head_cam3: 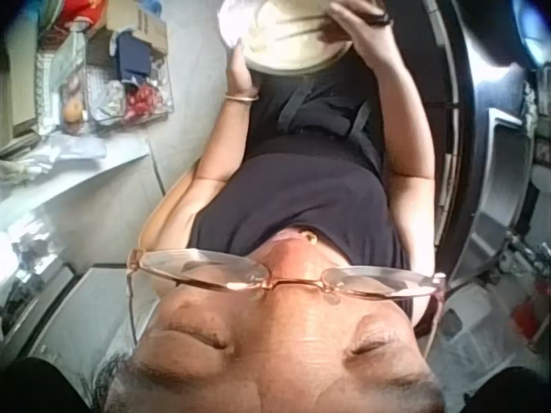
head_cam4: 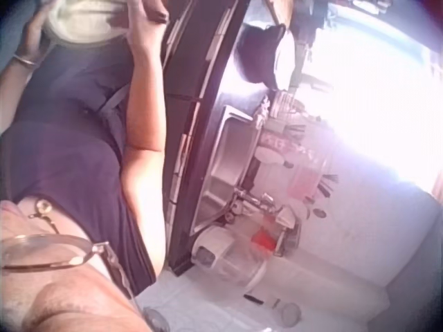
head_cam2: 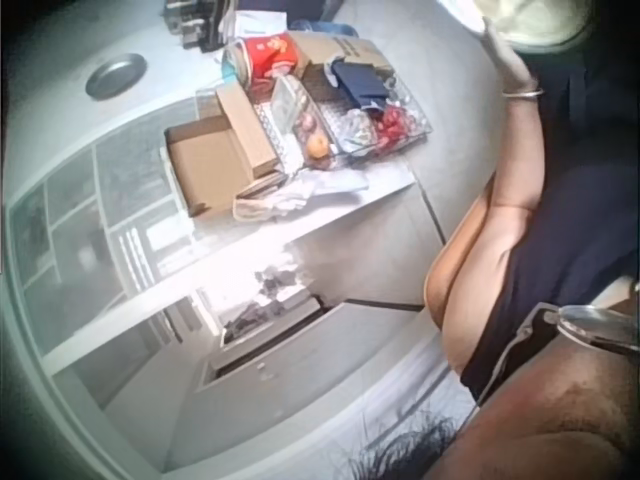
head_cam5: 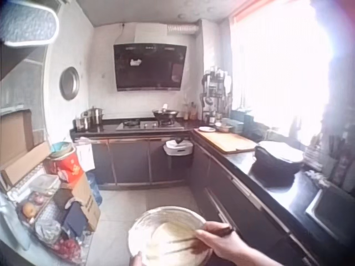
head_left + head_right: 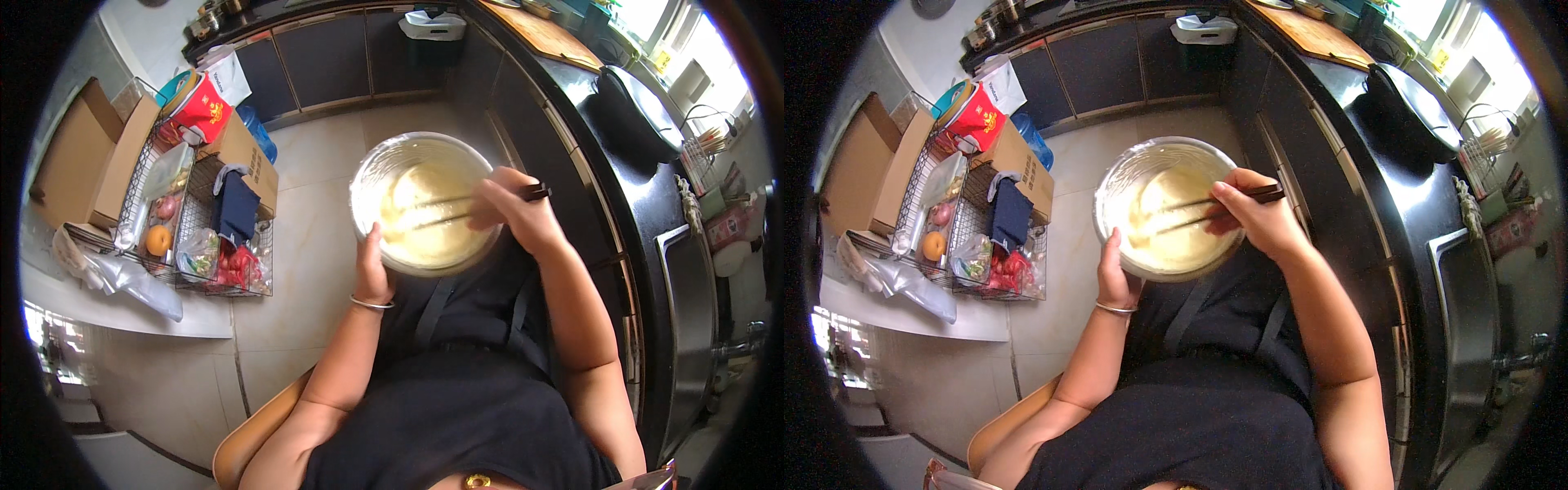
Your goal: The person stirs a pale yellow batter in a metal bowl using chopsticks. They then walk to the refrigerator, open it, and remove a plastic bag containing shrimp.
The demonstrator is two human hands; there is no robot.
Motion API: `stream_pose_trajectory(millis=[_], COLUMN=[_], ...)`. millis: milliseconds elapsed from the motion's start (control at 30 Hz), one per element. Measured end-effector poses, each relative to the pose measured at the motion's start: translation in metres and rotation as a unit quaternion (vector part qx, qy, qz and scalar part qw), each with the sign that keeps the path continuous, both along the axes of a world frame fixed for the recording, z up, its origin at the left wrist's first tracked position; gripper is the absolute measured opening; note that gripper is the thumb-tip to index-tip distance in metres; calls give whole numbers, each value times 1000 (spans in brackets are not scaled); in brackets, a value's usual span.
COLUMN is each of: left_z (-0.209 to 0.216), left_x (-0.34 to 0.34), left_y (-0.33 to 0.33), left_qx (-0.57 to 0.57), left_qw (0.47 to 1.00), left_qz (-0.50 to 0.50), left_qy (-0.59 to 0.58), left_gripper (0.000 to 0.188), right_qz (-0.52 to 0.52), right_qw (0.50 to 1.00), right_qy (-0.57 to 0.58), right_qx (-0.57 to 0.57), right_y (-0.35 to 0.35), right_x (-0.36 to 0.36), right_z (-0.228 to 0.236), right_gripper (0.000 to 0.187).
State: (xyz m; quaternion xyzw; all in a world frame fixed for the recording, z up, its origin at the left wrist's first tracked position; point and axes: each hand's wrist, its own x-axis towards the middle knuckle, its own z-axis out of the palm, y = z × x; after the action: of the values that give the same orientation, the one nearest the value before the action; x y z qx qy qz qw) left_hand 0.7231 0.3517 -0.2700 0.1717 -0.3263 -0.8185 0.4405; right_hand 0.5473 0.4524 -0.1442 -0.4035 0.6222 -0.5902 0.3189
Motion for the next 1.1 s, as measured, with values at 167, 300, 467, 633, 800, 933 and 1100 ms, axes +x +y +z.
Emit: stream_pose_trajectory(millis=[167, 300, 467, 633, 800, 933, 1100], left_z=[-5, 12, 1, 5, -4, 14, -3], left_x=[1, 7, 0, 13, -3, 12, 0], left_y=[-4, 2, -1, -7, 2, -3, -1], left_qx=[-46, 28, -38, 26, -87, 28, -59], left_qw=[997, 1000, 997, 1000, 992, 999, 997], left_qz=[20, -8, 22, -13, 40, -40, 14], left_qy=[-66, 8, -60, 4, -78, 16, -42], left_gripper=[50, 50, 50, 49, 50, 48, 48], right_qz=[-141, 6, -117, 12, -43, 16, -23], right_qw=[987, 998, 991, 994, 994, 996, 994], right_qy=[75, -48, 33, -47, 66, -12, -15], right_qx=[16, 51, -47, 96, -81, 83, -109], right_y=[0, 4, 1, 11, -3, 11, -2], right_x=[-19, 7, -22, -6, -7, -15, -10], right_z=[21, 12, 11, 24, 2, 21, -3], right_gripper=[21, 22, 20, 20, 18, 20, 17])
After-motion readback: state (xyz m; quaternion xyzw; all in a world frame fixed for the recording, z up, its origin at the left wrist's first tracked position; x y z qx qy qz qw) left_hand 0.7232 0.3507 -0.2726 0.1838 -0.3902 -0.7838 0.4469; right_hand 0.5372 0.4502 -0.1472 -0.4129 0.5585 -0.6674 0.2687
